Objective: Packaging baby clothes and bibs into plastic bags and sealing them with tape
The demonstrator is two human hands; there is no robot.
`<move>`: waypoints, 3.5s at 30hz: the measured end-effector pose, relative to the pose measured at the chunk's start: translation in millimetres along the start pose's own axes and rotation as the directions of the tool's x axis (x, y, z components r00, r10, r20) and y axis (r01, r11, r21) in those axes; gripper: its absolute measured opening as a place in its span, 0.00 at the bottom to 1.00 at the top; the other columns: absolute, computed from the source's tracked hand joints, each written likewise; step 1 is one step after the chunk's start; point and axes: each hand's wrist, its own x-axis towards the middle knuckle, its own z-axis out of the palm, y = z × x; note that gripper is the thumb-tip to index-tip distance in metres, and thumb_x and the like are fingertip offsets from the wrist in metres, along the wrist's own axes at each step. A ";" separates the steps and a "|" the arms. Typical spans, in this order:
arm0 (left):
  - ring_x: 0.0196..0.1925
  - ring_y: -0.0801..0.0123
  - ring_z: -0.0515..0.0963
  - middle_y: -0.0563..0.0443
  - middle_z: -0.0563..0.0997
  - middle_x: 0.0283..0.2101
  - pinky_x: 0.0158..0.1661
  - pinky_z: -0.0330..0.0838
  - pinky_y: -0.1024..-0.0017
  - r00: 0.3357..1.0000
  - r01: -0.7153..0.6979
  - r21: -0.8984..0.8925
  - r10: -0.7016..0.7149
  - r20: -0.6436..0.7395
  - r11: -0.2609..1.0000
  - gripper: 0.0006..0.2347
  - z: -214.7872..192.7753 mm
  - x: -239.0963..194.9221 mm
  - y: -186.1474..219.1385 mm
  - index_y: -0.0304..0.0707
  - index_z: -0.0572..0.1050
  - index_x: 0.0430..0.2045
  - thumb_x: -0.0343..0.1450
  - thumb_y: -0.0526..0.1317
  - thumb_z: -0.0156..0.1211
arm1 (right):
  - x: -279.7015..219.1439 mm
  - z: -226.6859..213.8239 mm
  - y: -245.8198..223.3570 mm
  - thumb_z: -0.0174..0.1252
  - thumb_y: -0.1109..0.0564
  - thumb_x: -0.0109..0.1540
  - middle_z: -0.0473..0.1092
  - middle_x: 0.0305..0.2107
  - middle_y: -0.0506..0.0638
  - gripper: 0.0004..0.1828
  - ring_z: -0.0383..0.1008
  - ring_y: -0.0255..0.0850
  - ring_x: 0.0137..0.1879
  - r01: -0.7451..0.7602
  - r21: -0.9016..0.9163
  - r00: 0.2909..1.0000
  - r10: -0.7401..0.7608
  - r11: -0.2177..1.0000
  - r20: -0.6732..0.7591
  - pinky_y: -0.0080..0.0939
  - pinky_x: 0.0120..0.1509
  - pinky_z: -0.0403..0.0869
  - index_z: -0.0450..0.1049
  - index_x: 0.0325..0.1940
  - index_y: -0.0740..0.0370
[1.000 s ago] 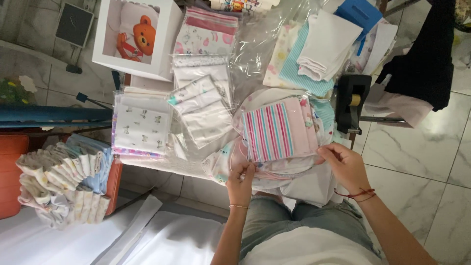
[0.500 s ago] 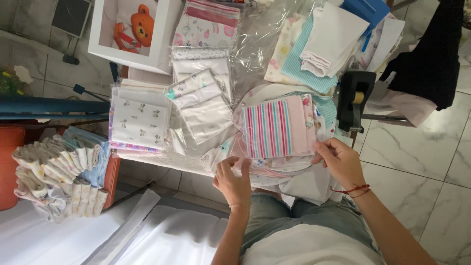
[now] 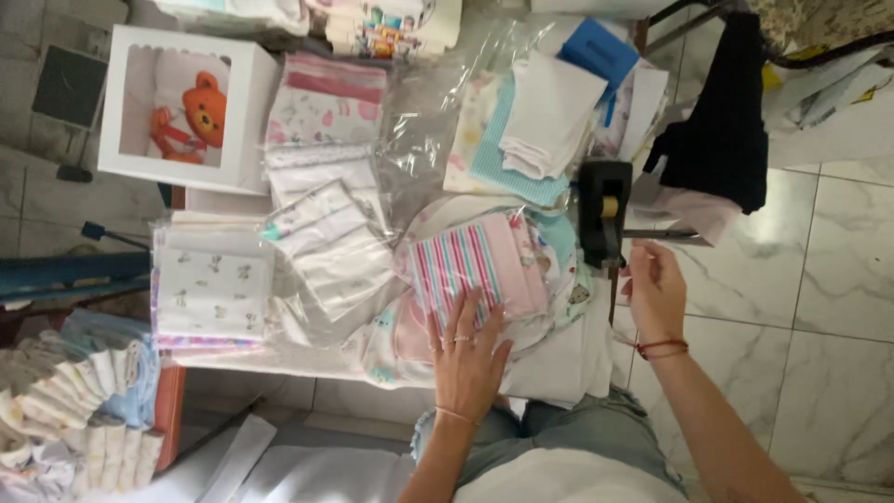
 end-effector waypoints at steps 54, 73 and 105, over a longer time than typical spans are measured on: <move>0.62 0.39 0.47 0.37 0.48 0.61 0.53 0.47 0.43 0.997 0.070 -0.201 -0.076 -0.021 0.977 0.16 5.5 -2.6 -9.5 0.50 0.64 0.46 0.65 0.44 0.50 | 63.1 -30.0 124.2 0.48 0.55 0.54 0.57 0.17 0.35 0.04 0.46 0.26 0.15 -0.817 0.272 0.562 0.598 0.508 0.571 0.23 0.17 0.47 0.62 0.29 0.44; 0.64 0.50 0.45 0.41 0.47 0.62 0.56 0.40 0.55 0.992 0.116 -0.071 -0.120 -0.049 0.991 0.18 22.3 -3.7 -12.6 0.62 0.60 0.50 0.64 0.51 0.46 | 54.3 -5.8 126.8 0.51 0.51 0.56 0.60 0.20 0.40 0.06 0.48 0.26 0.17 -0.772 0.376 0.635 0.633 0.512 0.442 0.22 0.18 0.46 0.66 0.31 0.54; 0.64 0.51 0.44 0.42 0.46 0.62 0.57 0.39 0.57 0.993 0.117 -0.031 -0.117 0.003 0.993 0.22 18.1 -4.3 -11.3 0.63 0.60 0.50 0.61 0.51 0.52 | 9.9 0.3 104.7 0.57 0.60 0.56 0.68 0.25 0.46 0.10 0.70 0.36 0.39 -0.424 0.843 0.870 0.409 0.330 0.277 0.33 0.59 0.69 0.65 0.21 0.62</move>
